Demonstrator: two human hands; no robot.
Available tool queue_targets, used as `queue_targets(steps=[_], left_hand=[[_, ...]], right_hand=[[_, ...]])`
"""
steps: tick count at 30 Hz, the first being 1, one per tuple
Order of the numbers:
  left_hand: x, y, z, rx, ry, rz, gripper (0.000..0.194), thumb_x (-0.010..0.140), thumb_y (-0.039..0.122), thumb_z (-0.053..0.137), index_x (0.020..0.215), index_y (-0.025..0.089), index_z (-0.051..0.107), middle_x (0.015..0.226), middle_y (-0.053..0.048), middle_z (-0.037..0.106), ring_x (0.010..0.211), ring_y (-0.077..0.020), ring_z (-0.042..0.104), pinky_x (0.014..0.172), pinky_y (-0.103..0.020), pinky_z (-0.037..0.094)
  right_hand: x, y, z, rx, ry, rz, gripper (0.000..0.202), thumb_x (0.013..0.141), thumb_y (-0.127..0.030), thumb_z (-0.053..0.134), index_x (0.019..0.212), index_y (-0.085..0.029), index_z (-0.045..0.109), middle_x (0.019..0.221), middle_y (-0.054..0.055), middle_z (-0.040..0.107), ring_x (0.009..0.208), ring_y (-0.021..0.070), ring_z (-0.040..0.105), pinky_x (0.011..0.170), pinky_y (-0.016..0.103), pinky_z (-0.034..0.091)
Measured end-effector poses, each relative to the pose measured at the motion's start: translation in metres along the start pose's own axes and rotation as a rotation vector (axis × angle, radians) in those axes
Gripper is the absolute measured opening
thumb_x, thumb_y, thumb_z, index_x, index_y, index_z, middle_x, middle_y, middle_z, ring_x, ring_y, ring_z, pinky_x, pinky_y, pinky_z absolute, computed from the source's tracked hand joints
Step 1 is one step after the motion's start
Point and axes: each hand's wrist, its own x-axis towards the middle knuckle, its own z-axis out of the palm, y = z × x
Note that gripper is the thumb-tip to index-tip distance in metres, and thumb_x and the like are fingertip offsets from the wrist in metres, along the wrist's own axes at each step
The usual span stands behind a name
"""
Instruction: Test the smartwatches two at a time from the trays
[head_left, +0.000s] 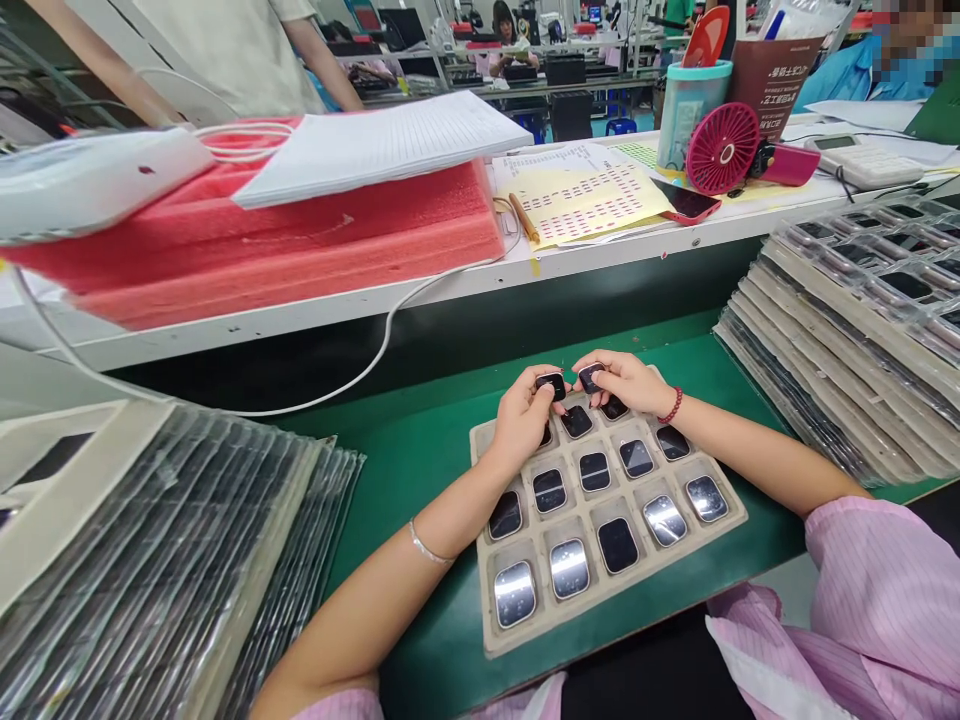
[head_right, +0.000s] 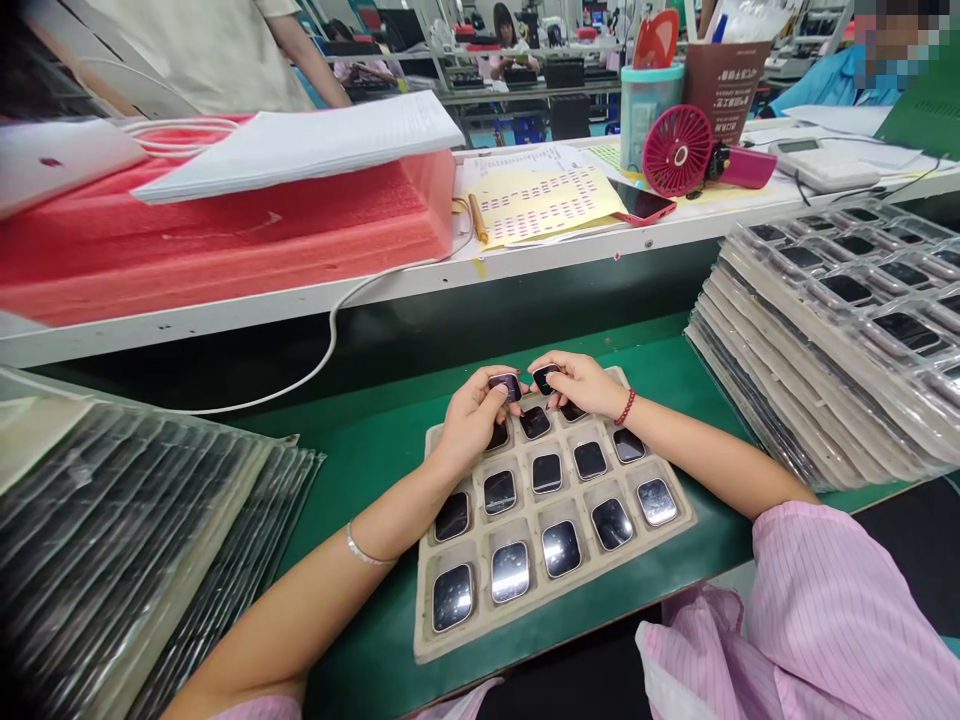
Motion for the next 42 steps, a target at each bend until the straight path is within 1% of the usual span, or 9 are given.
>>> queue_targets(steps=[4,8,12,20,24,28,33,38,42], left_hand=[[-0.0017,0.0050,0.0010,-0.048,0.012,0.007,0.031,0.077,0.022,0.064,0.107,0.019,0.059,0.093,-0.004,0.070,0.063,-0.0117,0.062,0.061,-0.025,0.049],[-0.0019,0.0068,0.0009,-0.068,0.006,0.010,0.028,0.076,0.024,0.066,0.103,0.018,0.060,0.089,-0.003,0.070,0.061,-0.0114,0.061,0.064,-0.027,0.051],[-0.0013,0.0056,0.0001,-0.078,0.005,0.019,0.029,0.076,0.024,0.068,0.103,0.018,0.061,0.091,-0.004,0.071,0.061,-0.0117,0.061,0.064,-0.027,0.052],[-0.0010,0.0036,-0.0008,-0.096,-0.010,0.000,0.033,0.075,0.024,0.069,0.107,0.019,0.061,0.093,-0.004,0.071,0.065,-0.0131,0.063,0.069,-0.029,0.053],[0.0001,0.0016,-0.0012,-0.085,-0.011,0.037,0.042,0.073,0.022,0.071,0.114,0.019,0.060,0.100,-0.006,0.071,0.082,-0.0171,0.067,0.074,-0.029,0.053],[0.0006,0.0004,-0.0009,-0.109,-0.033,0.005,0.043,0.075,0.022,0.067,0.117,0.019,0.060,0.097,-0.005,0.071,0.069,-0.0144,0.064,0.071,-0.031,0.054],[-0.0002,0.0011,-0.0005,-0.097,-0.007,0.038,0.053,0.068,0.014,0.069,0.119,0.020,0.060,0.099,-0.005,0.071,0.094,-0.0200,0.068,0.081,-0.031,0.054],[-0.0001,0.0021,-0.0017,-0.100,-0.032,0.004,0.042,0.078,0.027,0.067,0.119,0.018,0.061,0.093,-0.006,0.072,0.064,-0.0143,0.064,0.067,-0.030,0.054],[0.0012,0.0012,-0.0012,-0.169,-0.043,-0.019,0.062,0.069,0.017,0.068,0.129,0.020,0.052,0.100,-0.005,0.071,0.071,-0.0150,0.066,0.068,-0.029,0.054]], right_hand=[[-0.0006,-0.0010,-0.0004,0.019,0.024,-0.063,0.039,0.083,-0.010,0.056,0.121,-0.017,0.056,0.109,0.007,0.069,0.073,0.0106,0.070,0.060,0.020,0.058],[-0.0015,-0.0008,-0.0010,0.030,-0.028,-0.080,0.042,0.083,-0.013,0.058,0.124,-0.017,0.056,0.110,0.007,0.070,0.077,0.0121,0.071,0.064,0.022,0.059],[-0.0018,0.0001,-0.0012,0.023,-0.054,-0.089,0.044,0.082,-0.012,0.057,0.126,-0.018,0.055,0.117,0.008,0.069,0.080,0.0121,0.071,0.067,0.023,0.059],[-0.0016,0.0001,-0.0013,0.008,-0.061,-0.089,0.041,0.084,-0.013,0.057,0.125,-0.017,0.056,0.109,0.007,0.070,0.076,0.0117,0.071,0.065,0.022,0.059],[-0.0019,-0.0005,-0.0010,0.000,-0.056,-0.093,0.045,0.080,-0.011,0.059,0.125,-0.018,0.055,0.112,0.007,0.069,0.079,0.0124,0.071,0.070,0.024,0.060],[-0.0021,-0.0006,-0.0009,-0.005,-0.059,-0.082,0.043,0.081,-0.013,0.057,0.124,-0.018,0.056,0.109,0.007,0.069,0.077,0.0120,0.071,0.067,0.023,0.059],[-0.0027,-0.0017,-0.0004,-0.006,-0.057,-0.105,0.049,0.077,-0.012,0.061,0.125,-0.019,0.055,0.116,0.008,0.068,0.084,0.0144,0.071,0.074,0.027,0.060],[-0.0021,0.0001,-0.0010,0.009,-0.054,-0.077,0.043,0.082,-0.015,0.057,0.124,-0.018,0.056,0.112,0.008,0.069,0.076,0.0123,0.071,0.065,0.023,0.058],[-0.0012,0.0014,-0.0018,0.028,-0.071,-0.079,0.052,0.075,-0.008,0.057,0.126,-0.018,0.052,0.116,0.008,0.068,0.081,0.0125,0.071,0.071,0.023,0.058]])
